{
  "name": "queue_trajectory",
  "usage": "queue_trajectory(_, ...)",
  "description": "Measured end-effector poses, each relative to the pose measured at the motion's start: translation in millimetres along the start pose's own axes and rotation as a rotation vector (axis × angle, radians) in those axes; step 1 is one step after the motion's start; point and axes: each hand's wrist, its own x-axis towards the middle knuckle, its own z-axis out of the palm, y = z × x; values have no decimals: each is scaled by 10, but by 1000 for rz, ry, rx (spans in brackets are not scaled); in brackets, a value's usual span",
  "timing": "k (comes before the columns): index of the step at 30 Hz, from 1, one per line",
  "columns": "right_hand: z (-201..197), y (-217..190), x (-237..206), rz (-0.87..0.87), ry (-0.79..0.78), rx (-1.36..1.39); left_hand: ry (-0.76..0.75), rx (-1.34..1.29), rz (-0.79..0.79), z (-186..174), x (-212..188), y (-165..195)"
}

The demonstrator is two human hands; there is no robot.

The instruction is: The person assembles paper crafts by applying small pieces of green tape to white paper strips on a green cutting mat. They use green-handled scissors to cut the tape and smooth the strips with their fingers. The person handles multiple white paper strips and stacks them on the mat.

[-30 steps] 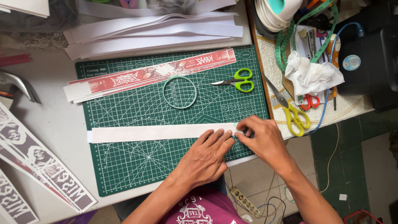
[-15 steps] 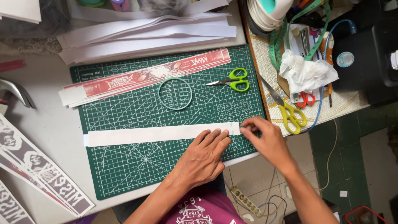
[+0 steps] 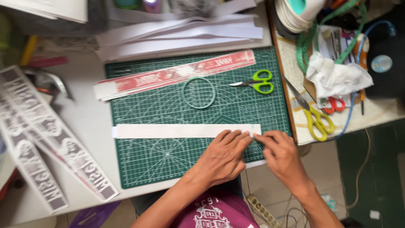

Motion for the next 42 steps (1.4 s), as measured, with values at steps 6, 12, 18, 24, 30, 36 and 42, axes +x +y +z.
queue_trajectory(6, -167, -104, 192, 311, -3, 317, -29, -125, -128, -124, 134, 45)
queue_trajectory(12, -146, -370, 417, 146, 147, 64, 159, -119, -30, -251, -60, -7)
queue_trajectory(18, 282, -670, 756, -210, 54, 74, 190, 216, -117, -614, -641, -313)
queue_trajectory(24, 486, -903, 902, -407, -12, -8, 160, 346, -113, -699, -835, -446)
queue_trajectory(30, 513, -960, 902, -431, -25, -79, 123, 322, -106, -677, -832, -452)
queue_trajectory(36, 520, -988, 922, -405, -21, -60, 125, 303, -120, -692, -811, -434)
queue_trajectory(42, 497, -989, 931, -377, -28, 72, 115, 300, -122, -693, -810, -428)
